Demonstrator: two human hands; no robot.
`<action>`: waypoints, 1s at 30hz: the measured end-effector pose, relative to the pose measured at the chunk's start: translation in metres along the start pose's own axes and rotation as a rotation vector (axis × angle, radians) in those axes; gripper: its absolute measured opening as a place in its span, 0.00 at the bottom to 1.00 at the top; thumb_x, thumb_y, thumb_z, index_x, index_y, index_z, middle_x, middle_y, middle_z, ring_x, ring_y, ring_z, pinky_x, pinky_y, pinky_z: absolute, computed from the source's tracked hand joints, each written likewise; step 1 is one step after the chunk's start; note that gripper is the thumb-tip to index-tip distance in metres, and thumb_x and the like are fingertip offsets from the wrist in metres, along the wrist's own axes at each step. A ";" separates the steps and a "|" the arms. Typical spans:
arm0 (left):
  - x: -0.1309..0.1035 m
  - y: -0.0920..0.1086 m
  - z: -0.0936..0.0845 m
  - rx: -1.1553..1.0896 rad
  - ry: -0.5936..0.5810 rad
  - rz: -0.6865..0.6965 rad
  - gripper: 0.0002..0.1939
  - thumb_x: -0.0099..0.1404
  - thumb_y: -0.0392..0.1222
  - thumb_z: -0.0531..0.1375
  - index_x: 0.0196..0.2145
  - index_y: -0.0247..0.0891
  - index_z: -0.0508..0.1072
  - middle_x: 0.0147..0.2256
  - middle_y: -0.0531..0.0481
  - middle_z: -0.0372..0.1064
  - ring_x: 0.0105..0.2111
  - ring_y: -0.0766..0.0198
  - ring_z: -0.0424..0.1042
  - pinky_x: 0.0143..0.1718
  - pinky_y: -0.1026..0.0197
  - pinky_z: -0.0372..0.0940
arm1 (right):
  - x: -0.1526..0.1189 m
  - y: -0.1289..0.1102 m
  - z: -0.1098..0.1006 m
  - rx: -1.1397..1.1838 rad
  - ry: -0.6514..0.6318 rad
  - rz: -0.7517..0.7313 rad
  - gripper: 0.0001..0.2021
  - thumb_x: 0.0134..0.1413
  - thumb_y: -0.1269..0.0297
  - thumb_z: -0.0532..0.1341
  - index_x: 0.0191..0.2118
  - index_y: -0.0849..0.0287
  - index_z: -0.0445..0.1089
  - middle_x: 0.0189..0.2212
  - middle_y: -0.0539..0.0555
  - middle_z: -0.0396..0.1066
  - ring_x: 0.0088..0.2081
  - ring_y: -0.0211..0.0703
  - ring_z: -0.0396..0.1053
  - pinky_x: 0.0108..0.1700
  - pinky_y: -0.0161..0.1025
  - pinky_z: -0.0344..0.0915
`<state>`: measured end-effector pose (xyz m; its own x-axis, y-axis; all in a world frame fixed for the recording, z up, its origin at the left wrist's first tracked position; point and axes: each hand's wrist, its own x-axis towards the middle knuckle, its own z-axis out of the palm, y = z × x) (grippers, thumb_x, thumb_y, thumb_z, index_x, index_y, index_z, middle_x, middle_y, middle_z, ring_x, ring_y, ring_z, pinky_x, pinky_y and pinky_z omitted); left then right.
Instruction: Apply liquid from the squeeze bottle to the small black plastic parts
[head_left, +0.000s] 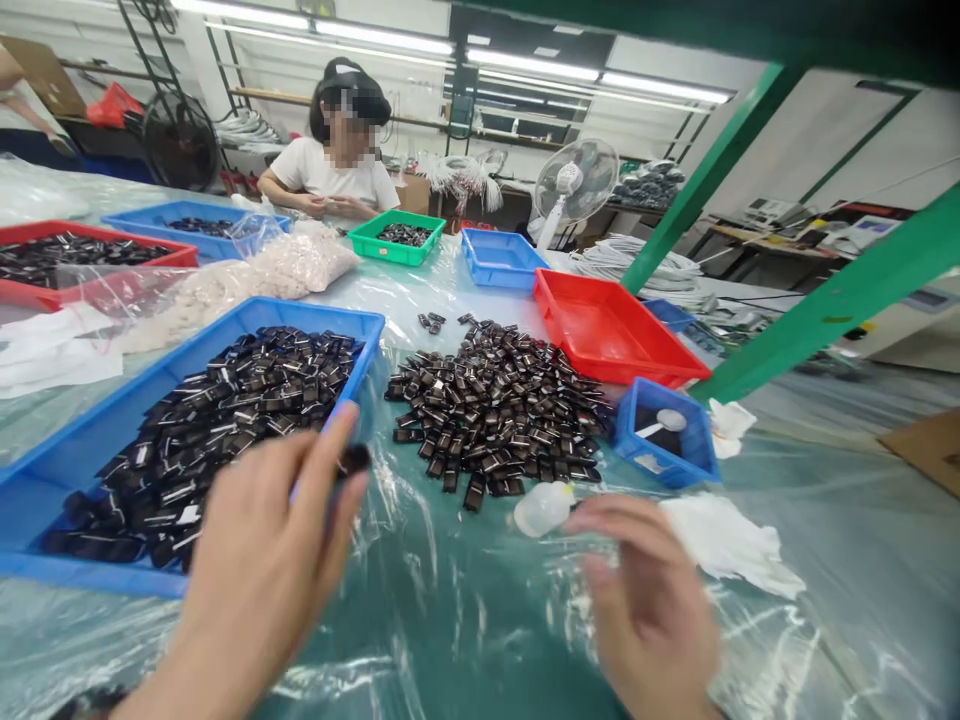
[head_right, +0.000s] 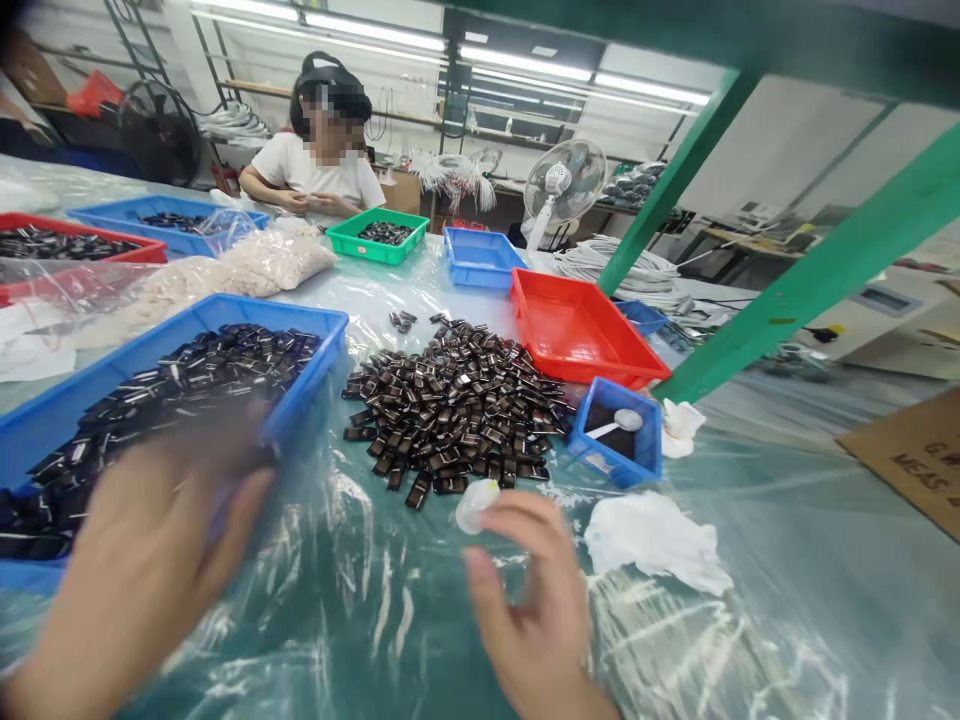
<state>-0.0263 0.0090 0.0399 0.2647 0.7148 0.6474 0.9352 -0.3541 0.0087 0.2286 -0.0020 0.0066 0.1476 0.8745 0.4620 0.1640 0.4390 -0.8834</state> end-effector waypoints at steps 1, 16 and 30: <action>0.003 -0.004 -0.002 0.081 0.009 -0.104 0.25 0.71 0.40 0.49 0.63 0.28 0.53 0.48 0.28 0.61 0.50 0.33 0.62 0.44 0.33 0.60 | 0.007 0.003 -0.009 -0.055 0.118 -0.092 0.07 0.57 0.58 0.61 0.41 0.47 0.63 0.38 0.52 0.61 0.45 0.49 0.61 0.52 0.51 0.57; -0.006 0.049 0.079 -0.202 -0.263 0.159 0.18 0.73 0.36 0.44 0.36 0.31 0.72 0.40 0.35 0.75 0.38 0.49 0.76 0.34 0.48 0.72 | 0.017 0.030 -0.013 -0.447 -0.305 0.232 0.10 0.51 0.61 0.63 0.40 0.57 0.68 0.37 0.56 0.76 0.37 0.50 0.73 0.39 0.46 0.69; -0.017 0.033 0.059 -0.553 -0.387 -0.033 0.12 0.71 0.29 0.44 0.38 0.38 0.64 0.35 0.47 0.66 0.34 0.58 0.68 0.35 0.54 0.67 | 0.014 0.031 -0.009 -0.355 -0.345 0.329 0.14 0.53 0.58 0.62 0.44 0.57 0.68 0.42 0.58 0.75 0.44 0.53 0.71 0.48 0.50 0.65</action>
<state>0.0143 0.0209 -0.0161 0.3995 0.8585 0.3216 0.7134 -0.5115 0.4789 0.2447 0.0219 -0.0132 -0.0695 0.9956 0.0632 0.4881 0.0892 -0.8682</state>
